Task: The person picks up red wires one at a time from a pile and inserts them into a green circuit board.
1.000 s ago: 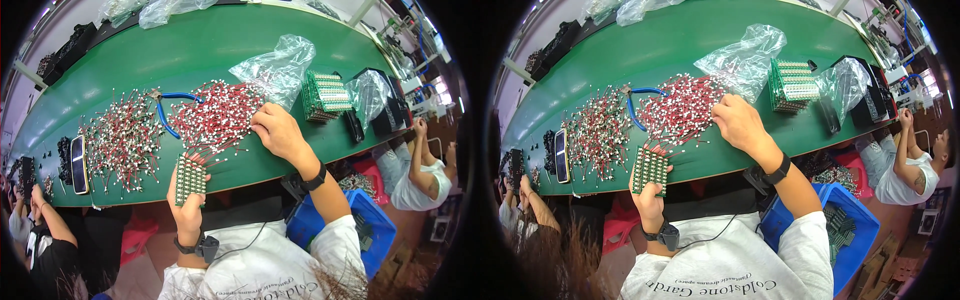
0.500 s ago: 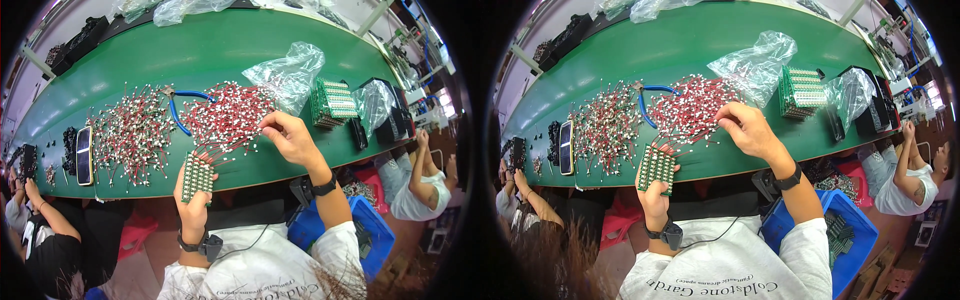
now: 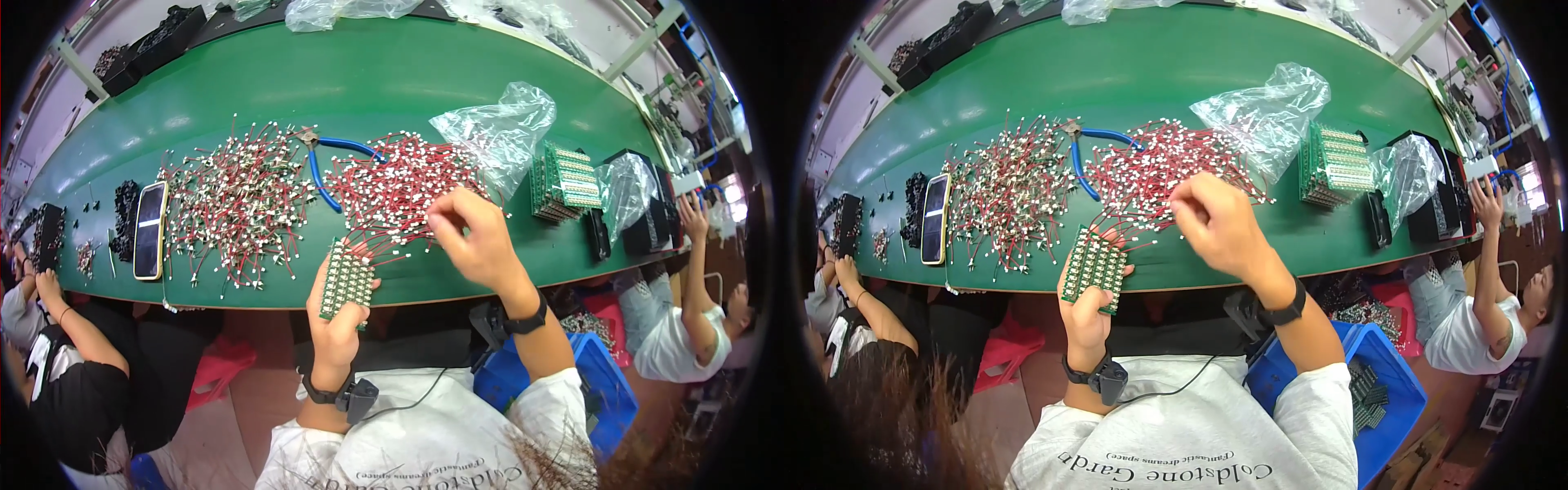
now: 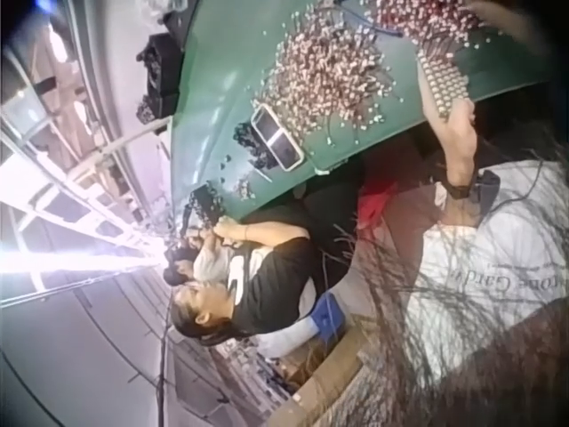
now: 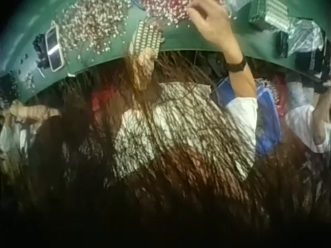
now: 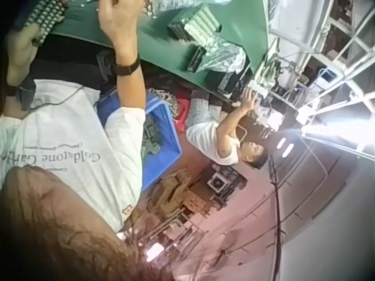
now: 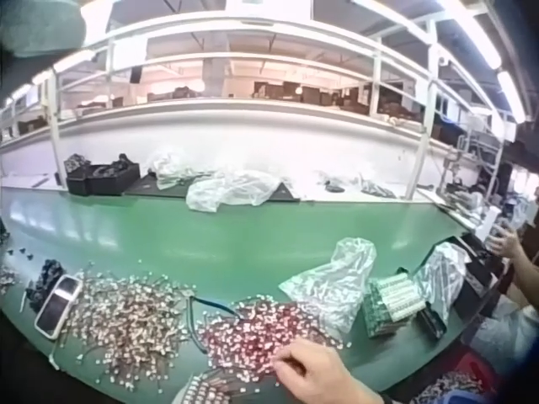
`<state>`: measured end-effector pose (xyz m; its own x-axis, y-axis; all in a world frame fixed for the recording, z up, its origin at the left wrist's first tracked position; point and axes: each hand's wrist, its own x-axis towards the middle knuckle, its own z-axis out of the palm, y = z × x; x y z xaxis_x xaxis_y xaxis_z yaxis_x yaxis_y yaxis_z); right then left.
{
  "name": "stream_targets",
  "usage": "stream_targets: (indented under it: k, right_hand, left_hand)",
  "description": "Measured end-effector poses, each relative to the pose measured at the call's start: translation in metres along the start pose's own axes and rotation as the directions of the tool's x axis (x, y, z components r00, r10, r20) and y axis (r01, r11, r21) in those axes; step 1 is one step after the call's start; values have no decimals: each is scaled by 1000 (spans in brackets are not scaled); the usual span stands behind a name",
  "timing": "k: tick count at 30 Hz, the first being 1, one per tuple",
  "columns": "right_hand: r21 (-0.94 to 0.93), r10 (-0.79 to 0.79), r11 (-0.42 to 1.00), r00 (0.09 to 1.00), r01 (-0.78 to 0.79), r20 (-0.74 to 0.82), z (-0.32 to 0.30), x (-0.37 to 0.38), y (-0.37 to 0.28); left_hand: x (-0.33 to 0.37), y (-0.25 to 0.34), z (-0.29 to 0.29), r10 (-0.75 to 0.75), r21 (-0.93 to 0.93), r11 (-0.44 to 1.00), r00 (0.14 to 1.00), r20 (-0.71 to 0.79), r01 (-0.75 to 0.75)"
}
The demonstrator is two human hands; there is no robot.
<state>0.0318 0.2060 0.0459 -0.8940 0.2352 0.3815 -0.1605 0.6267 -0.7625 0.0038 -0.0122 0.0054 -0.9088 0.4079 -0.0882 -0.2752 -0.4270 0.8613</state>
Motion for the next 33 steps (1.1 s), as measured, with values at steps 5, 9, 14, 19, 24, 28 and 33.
stream_targets:
  k: [5,9,14,19,24,28,33]
  right_hand:
    - [24,-201,979,979,200,28,25,-20,-46]
    - [-44,-218,975,976,217,-21,43,-27,-44]
    - [-214,-379,911,921,353,-94,55,-35,-52]
    - [-134,-219,969,971,206,-93,68,-30,-34]
    - [-85,-182,981,981,177,-62,64,-30,-33]
    - [-89,-185,980,978,177,-92,63,-32,-33]
    - [-112,-189,977,979,180,-80,59,-34,-33]
  left_hand:
    - [1,1,7,-26,-29,999,1000,1,26]
    - [2,1,4,-10,5,1000,1000,27,10]
    - [6,-5,3,29,-85,996,998,52,-25]
    - [-5,-3,6,-70,-97,993,997,31,73]
    - [-3,3,9,-77,-126,988,995,61,84]
    - [-3,2,12,-78,-128,988,993,84,88]
    - [-4,1,17,-55,-74,995,997,57,60]
